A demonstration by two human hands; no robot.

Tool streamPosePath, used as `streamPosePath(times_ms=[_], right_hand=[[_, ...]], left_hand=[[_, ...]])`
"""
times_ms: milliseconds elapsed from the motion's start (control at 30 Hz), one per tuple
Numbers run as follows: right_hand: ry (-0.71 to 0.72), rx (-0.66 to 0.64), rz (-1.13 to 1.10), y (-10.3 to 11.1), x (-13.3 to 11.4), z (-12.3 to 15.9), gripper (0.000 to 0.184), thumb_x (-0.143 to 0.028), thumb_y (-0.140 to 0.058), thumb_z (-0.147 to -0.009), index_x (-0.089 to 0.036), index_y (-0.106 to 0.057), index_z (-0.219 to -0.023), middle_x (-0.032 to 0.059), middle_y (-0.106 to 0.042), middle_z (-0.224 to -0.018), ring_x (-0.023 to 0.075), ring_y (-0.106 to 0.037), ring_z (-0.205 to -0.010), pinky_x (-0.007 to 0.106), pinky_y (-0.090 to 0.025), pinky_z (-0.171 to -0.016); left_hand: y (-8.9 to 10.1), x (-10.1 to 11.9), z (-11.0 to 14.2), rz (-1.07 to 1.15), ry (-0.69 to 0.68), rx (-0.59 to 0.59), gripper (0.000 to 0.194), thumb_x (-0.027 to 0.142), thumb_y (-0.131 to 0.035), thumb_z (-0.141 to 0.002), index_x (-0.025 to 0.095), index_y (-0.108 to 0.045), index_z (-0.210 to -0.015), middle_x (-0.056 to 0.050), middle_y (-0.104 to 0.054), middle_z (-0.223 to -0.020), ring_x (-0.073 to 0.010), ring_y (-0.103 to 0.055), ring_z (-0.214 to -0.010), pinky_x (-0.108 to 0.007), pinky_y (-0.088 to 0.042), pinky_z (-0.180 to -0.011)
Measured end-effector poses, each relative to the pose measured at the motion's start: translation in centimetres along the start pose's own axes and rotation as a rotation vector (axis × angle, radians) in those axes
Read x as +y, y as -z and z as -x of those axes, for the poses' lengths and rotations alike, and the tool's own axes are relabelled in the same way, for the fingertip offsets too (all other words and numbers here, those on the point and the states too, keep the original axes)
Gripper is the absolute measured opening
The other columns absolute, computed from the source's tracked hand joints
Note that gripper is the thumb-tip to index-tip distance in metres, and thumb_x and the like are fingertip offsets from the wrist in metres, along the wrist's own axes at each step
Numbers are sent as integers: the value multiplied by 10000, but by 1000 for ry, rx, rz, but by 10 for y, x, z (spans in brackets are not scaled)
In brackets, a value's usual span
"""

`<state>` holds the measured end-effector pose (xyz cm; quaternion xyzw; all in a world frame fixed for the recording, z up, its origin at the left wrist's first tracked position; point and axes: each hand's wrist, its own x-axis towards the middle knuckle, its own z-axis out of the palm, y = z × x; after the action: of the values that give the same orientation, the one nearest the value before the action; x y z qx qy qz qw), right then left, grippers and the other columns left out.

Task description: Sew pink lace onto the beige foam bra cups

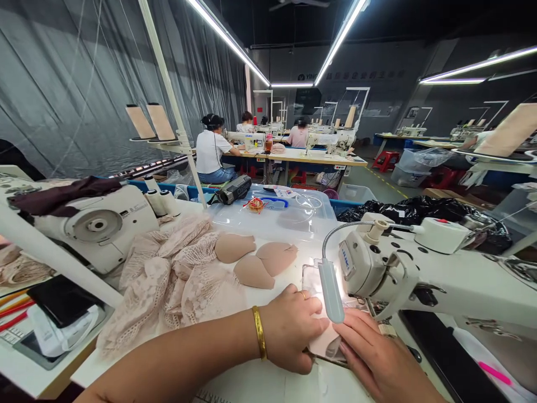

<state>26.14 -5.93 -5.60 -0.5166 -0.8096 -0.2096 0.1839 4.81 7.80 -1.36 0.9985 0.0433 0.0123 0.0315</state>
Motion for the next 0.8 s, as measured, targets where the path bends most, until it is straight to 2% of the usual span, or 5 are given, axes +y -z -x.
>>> streamPosePath(times_ms=[200, 300, 500, 633, 800], right_hand=[[-50, -2, 101, -12, 8, 14, 344, -313, -374, -1094, -242, -630, -1312, 42, -789, -1227, 237, -785, -977, 392, -573, -823], [-98, -2, 121, -20, 16, 20, 370, -258, -365, -1081, -241, -666, -1296, 54, -799, -1167, 249, -764, -980, 415, -547, -882], [-328, -77, 116, -31, 45, 47, 360, -311, -395, -1059, -205, -739, -1055, 120, -777, -1028, 289, -734, -901, 439, -573, -800], [-329, -114, 97, -24, 63, 61, 263, -364, -490, -1016, -228, -711, -1064, 104, -762, -1016, 285, -732, -917, 408, -587, -768], [-339, -22, 176, -7, 56, 50, 318, -207, -406, -1008, -212, -723, -1038, 136, -746, -949, 292, -730, -864, 417, -592, -732]], left_hand=[[-11, 4, -7, -87, 0, 136, 190, 327, -666, -785, 168, -565, -760, -102, -615, -903, -290, -542, -922, -439, -358, -806], [-13, -1, -9, -95, -116, 207, 227, 188, -677, -749, 163, -476, -648, -58, -628, -857, -223, -538, -865, -460, -346, -919], [-19, -7, -8, -70, -149, 262, 127, 87, -645, -754, 180, -560, -769, 6, -612, -770, -158, -510, -711, -440, -365, -889], [-22, -7, -7, -109, -122, 257, 145, 82, -668, -751, 188, -582, -798, 0, -606, -786, -170, -513, -721, -449, -340, -871], [-22, -7, -9, -141, -161, 268, 174, 56, -669, -722, 164, -535, -747, 11, -601, -772, -142, -496, -688, -441, -301, -917]])
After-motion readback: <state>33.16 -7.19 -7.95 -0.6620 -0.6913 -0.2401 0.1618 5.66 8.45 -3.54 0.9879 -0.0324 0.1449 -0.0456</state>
